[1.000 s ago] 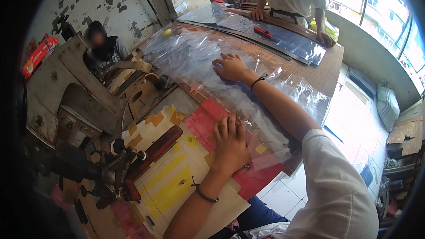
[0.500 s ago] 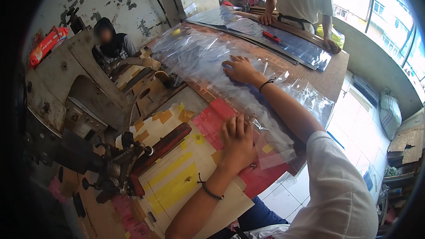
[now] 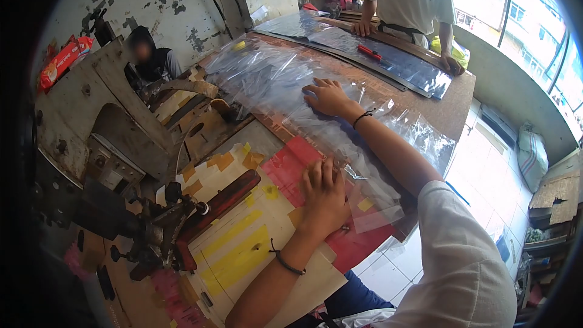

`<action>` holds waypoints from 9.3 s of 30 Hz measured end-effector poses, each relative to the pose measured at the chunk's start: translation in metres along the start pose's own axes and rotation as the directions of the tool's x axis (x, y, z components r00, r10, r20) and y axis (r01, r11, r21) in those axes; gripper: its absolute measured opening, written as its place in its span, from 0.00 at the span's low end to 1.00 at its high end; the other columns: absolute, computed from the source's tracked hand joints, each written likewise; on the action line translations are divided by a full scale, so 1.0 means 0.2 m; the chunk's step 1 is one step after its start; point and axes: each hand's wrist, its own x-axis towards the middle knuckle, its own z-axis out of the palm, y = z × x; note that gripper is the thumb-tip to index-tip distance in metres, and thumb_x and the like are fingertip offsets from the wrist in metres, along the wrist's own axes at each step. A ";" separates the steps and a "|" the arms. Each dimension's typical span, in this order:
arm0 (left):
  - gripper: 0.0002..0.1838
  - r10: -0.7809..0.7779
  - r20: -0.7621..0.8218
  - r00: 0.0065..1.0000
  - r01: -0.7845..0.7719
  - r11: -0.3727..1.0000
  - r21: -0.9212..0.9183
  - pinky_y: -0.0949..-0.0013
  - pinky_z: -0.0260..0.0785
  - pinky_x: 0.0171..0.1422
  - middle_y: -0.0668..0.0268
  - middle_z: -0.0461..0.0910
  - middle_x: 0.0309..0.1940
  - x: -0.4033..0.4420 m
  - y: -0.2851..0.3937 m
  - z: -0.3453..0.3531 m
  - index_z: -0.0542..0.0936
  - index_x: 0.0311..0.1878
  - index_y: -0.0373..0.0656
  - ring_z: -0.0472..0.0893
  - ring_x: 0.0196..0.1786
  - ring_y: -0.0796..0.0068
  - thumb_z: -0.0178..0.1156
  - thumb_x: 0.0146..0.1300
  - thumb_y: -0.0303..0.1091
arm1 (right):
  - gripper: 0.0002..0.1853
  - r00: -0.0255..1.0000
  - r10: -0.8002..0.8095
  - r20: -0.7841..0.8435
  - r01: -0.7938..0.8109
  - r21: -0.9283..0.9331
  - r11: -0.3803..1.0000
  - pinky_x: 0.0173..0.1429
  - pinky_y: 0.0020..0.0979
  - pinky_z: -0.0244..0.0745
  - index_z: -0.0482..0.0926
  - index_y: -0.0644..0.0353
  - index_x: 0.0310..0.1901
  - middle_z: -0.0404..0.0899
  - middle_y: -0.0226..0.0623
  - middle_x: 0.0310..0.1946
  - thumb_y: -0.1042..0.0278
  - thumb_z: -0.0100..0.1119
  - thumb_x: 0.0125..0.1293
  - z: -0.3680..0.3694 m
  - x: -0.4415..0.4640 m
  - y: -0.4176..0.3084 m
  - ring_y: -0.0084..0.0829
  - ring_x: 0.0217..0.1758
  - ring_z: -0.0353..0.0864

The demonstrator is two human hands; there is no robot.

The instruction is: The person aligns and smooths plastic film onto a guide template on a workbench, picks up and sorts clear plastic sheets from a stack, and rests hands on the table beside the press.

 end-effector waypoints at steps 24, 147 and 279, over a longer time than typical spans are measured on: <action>0.45 -0.123 -0.120 0.985 0.102 0.981 -0.168 0.39 0.50 0.78 0.45 0.69 0.68 0.01 0.04 0.00 0.56 0.80 0.38 0.64 0.72 0.43 0.61 0.66 0.49 | 0.13 0.832 0.108 -0.543 0.146 0.403 0.903 0.47 0.34 0.81 0.85 0.61 0.53 0.90 0.40 0.39 0.64 0.56 0.77 -0.47 0.11 -0.18 0.31 0.40 0.90; 0.75 -0.756 -0.587 -0.289 0.952 -0.293 -0.091 0.33 0.41 0.83 0.48 0.65 0.77 -3.09 -2.13 -2.46 0.43 0.83 0.37 0.57 0.81 0.41 0.79 0.45 0.67 | 0.19 0.831 0.427 -0.355 -0.483 -0.081 0.872 0.83 0.40 0.43 0.85 0.50 0.60 0.71 0.31 0.75 0.53 0.60 0.74 -0.24 -1.72 -0.98 0.35 0.82 0.60; 0.64 -0.890 -0.445 -0.097 0.985 -0.151 0.088 0.47 0.63 0.77 0.38 0.69 0.72 -2.96 -1.74 -2.59 0.63 0.77 0.29 0.71 0.73 0.41 0.56 0.57 0.81 | 0.18 0.827 0.406 -0.390 -0.468 -0.078 0.880 0.82 0.40 0.47 0.85 0.47 0.59 0.72 0.30 0.74 0.52 0.61 0.74 -0.19 -1.72 -0.93 0.36 0.80 0.64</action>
